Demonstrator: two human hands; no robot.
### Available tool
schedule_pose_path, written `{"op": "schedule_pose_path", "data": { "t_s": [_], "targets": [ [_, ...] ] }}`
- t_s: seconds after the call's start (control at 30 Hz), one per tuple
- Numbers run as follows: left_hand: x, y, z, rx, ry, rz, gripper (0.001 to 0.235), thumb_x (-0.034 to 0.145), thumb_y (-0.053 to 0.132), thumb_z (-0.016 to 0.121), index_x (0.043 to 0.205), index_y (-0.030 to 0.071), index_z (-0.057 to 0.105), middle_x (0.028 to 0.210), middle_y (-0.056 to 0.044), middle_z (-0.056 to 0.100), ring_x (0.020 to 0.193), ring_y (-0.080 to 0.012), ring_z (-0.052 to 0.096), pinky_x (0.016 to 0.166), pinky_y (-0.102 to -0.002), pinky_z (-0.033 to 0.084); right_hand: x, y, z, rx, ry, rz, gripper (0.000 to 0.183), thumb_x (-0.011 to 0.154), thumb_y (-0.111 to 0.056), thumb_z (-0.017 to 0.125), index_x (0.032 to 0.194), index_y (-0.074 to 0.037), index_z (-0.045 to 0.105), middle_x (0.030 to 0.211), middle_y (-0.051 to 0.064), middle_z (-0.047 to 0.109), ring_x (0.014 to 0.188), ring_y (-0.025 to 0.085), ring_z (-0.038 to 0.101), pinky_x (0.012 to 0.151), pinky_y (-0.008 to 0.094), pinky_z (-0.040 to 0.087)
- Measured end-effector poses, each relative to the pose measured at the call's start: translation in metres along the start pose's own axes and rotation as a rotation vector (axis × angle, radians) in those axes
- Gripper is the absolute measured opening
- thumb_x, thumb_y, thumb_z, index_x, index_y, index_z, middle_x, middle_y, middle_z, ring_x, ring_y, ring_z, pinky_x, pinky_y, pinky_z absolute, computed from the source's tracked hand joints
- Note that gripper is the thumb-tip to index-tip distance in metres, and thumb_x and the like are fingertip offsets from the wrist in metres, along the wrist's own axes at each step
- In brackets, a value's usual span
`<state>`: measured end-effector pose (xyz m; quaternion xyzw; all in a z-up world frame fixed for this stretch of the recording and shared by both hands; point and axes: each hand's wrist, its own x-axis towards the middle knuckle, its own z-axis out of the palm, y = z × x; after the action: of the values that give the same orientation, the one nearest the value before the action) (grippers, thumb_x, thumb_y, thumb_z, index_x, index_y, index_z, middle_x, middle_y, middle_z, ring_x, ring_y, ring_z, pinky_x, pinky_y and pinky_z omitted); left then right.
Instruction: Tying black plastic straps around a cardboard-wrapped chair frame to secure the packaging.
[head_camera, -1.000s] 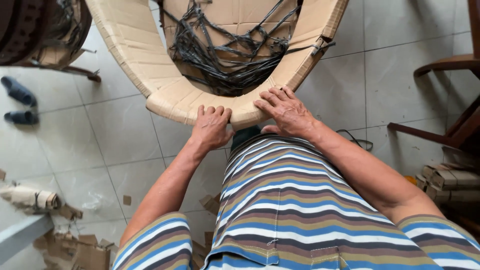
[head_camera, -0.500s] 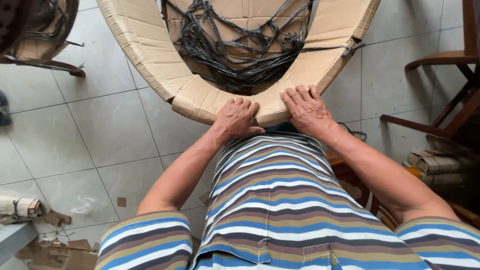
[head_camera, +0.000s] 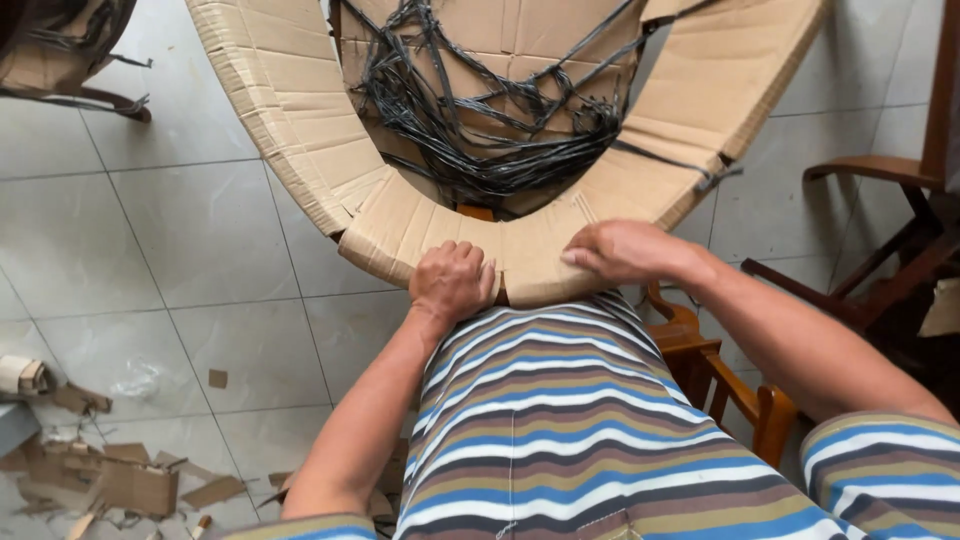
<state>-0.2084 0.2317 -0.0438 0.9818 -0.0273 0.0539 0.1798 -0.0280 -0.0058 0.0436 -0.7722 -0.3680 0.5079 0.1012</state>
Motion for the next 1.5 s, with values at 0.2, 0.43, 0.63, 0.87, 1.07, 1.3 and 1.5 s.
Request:
{"op": "schedule_pose_path", "data": {
  "t_s": [0.2,0.43,0.63,0.87,1.07,1.3,1.5],
  "targets": [
    [0.008,0.005,-0.010,0.007,-0.064,-0.024,0.026,0.085,0.041,0.057,0.070,0.021,0.055,0.068,-0.001,0.050,0.069,-0.0228,0.058,0.062,-0.037,0.047,0.159,0.080,-0.006,0.063,0.137,0.028,0.030,0.104,-0.036,0.055,0.121,-0.019,0.073,0.113,0.011,0.075,0.112,0.037,0.070,0.093,0.055,0.054],
    [0.021,0.006,-0.019,-0.029,-0.084,-0.059,0.027,0.090,0.036,0.051,0.069,0.019,0.051,0.071,-0.002,0.046,0.069,-0.0226,0.057,0.066,-0.034,0.048,0.333,0.156,0.092,0.032,0.243,0.195,0.043,0.096,-0.039,0.068,0.136,-0.024,0.060,0.109,0.010,0.060,0.100,0.038,0.069,0.078,0.056,0.060],
    [0.024,0.003,-0.020,-0.026,-0.110,-0.061,0.027,0.092,0.035,0.048,0.070,0.019,0.051,0.076,-0.002,0.048,0.075,-0.0213,0.059,0.071,-0.032,0.048,0.351,0.138,0.092,-0.045,0.309,0.237,0.019,0.090,-0.033,0.073,0.102,-0.018,0.072,0.104,0.007,0.053,0.104,0.033,0.060,0.084,0.049,0.057],
    [0.021,0.005,-0.018,-0.014,-0.042,-0.022,0.027,0.091,0.034,0.048,0.071,0.017,0.052,0.074,-0.003,0.048,0.072,-0.0224,0.058,0.070,-0.032,0.048,0.263,0.082,0.007,0.255,0.299,0.187,0.023,0.100,-0.040,0.063,0.114,-0.023,0.067,0.104,0.009,0.067,0.106,0.035,0.067,0.096,0.054,0.050],
    [0.014,0.006,-0.013,-0.029,0.018,0.044,0.023,0.085,0.034,0.057,0.071,0.016,0.056,0.071,-0.003,0.049,0.070,-0.0237,0.059,0.067,-0.034,0.049,0.139,0.016,-0.079,0.927,0.652,-0.131,0.014,0.105,-0.015,0.061,0.116,-0.006,0.064,0.082,0.008,0.072,0.081,0.014,0.069,0.075,0.028,0.056],
    [0.039,0.002,-0.055,-0.516,-0.439,-0.387,0.041,0.095,0.054,0.051,0.104,0.018,0.070,0.094,-0.007,0.067,0.096,-0.0296,0.067,0.085,-0.041,0.051,0.035,-0.047,-0.042,1.102,0.944,-0.076,0.026,0.112,-0.013,0.050,0.130,0.000,0.063,0.064,0.004,0.053,0.049,0.009,0.053,0.044,0.020,0.044],
    [0.042,-0.012,-0.033,-1.172,-0.728,-0.624,0.053,0.099,0.063,0.054,0.108,0.015,0.075,0.099,-0.006,0.074,0.107,-0.0251,0.066,0.100,-0.041,0.048,0.044,-0.104,0.067,0.711,0.671,0.237,0.024,0.102,-0.017,0.058,0.119,-0.007,0.071,0.071,0.019,0.069,0.071,0.033,0.066,0.068,0.046,0.053]
  ]
}}
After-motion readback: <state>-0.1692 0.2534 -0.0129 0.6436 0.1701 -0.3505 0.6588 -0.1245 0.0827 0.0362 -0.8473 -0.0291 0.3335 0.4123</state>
